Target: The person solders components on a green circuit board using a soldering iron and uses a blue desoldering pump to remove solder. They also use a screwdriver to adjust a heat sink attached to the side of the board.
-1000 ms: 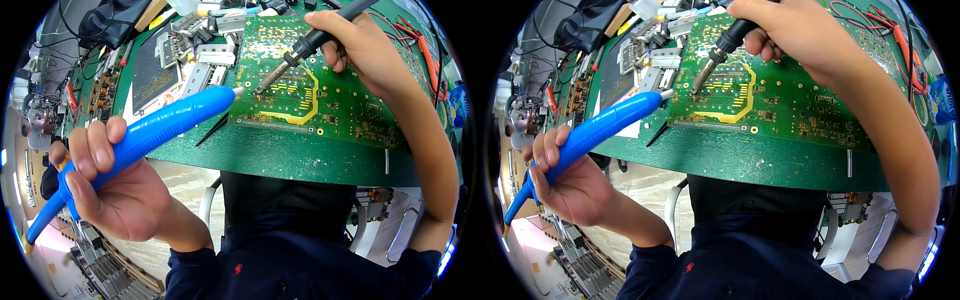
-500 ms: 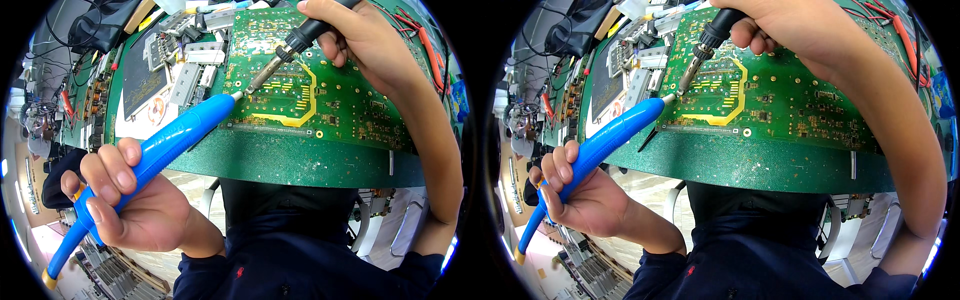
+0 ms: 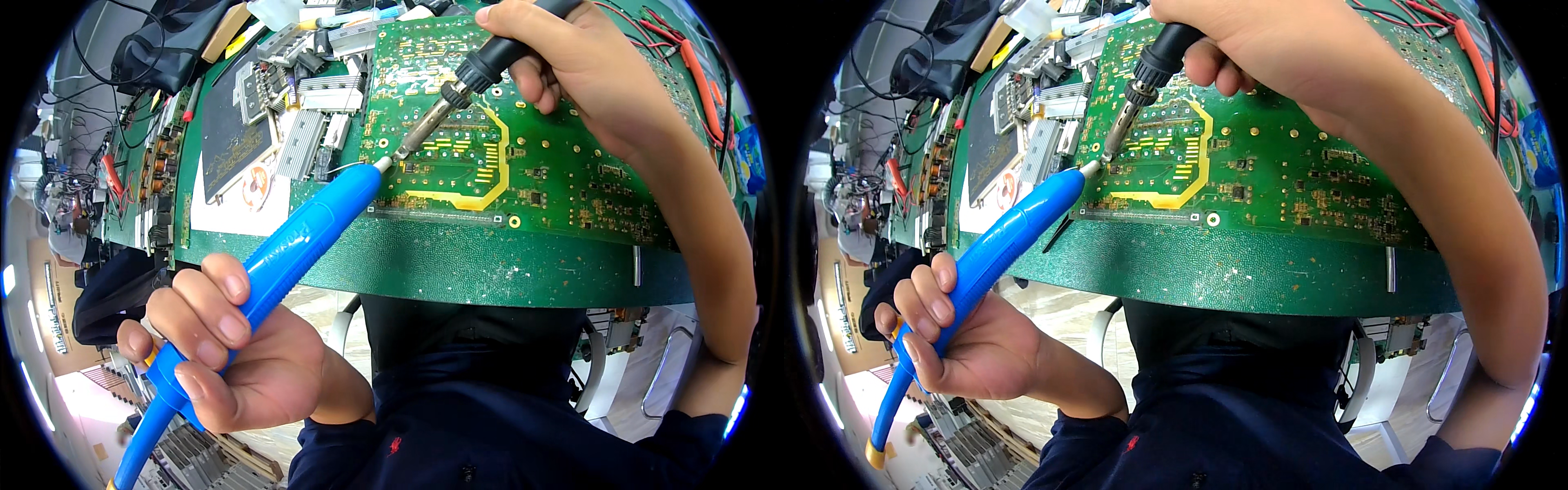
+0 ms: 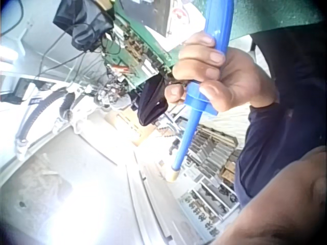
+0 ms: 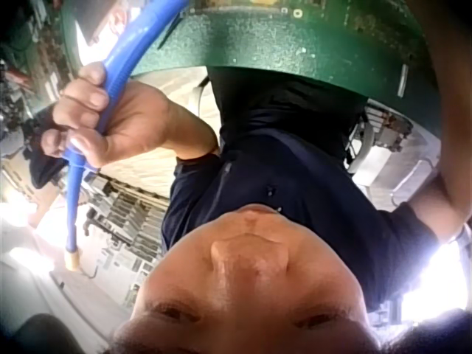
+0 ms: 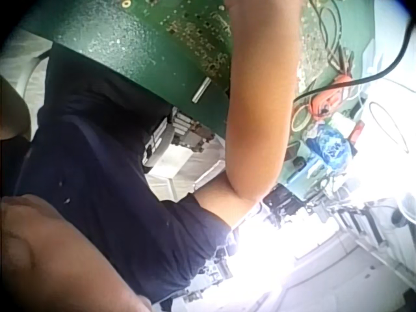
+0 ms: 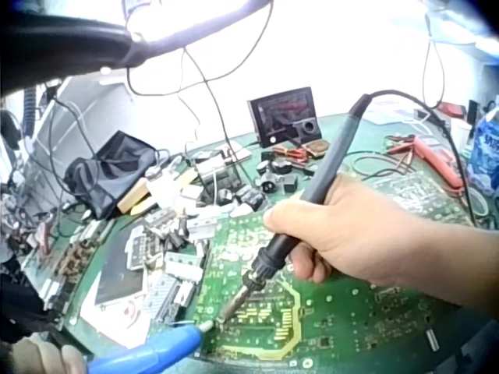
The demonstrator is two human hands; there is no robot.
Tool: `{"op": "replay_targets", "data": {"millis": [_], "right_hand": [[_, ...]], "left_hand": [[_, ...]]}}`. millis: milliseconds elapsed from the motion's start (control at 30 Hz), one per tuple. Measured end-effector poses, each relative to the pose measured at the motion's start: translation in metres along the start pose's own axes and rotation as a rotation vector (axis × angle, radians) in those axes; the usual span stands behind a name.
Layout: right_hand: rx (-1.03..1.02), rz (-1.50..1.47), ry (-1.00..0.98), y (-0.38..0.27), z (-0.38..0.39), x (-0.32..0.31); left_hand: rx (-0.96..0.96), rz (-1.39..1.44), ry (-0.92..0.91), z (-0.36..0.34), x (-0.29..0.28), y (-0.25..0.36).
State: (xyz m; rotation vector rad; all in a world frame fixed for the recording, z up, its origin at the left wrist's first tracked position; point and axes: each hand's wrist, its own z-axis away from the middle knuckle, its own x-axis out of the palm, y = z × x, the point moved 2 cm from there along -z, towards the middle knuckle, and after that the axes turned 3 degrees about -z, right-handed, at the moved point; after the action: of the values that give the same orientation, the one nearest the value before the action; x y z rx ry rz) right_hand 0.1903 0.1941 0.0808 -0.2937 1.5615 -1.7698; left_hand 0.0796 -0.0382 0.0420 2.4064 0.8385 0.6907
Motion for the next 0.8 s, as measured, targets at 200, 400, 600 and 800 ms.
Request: {"op": "replay_targets", "data": {"millis": [200,400,600,800], "right_hand": [[-0.03,-0.079,-0.067,0.007,-0.002,-0.006],[0.061,0.009,0.016,0.001,-0.001,0.0],[-0.018,-0.083,0.003,0.007,0.002,-0.003],[0.072,-0.068,0.038,0.004,-0.001,0.0]], "left_hand": [[0.016,-0.004,0.009,0.003,0.003,0.001],[0.026,-0.016,-0.024,0.005,0.006,0.001],[0.126,-0.049,-0.127,0.01,0.011,0.002],[0.203,-0.122,-0.005,0.009,0.035,-0.005]]}}
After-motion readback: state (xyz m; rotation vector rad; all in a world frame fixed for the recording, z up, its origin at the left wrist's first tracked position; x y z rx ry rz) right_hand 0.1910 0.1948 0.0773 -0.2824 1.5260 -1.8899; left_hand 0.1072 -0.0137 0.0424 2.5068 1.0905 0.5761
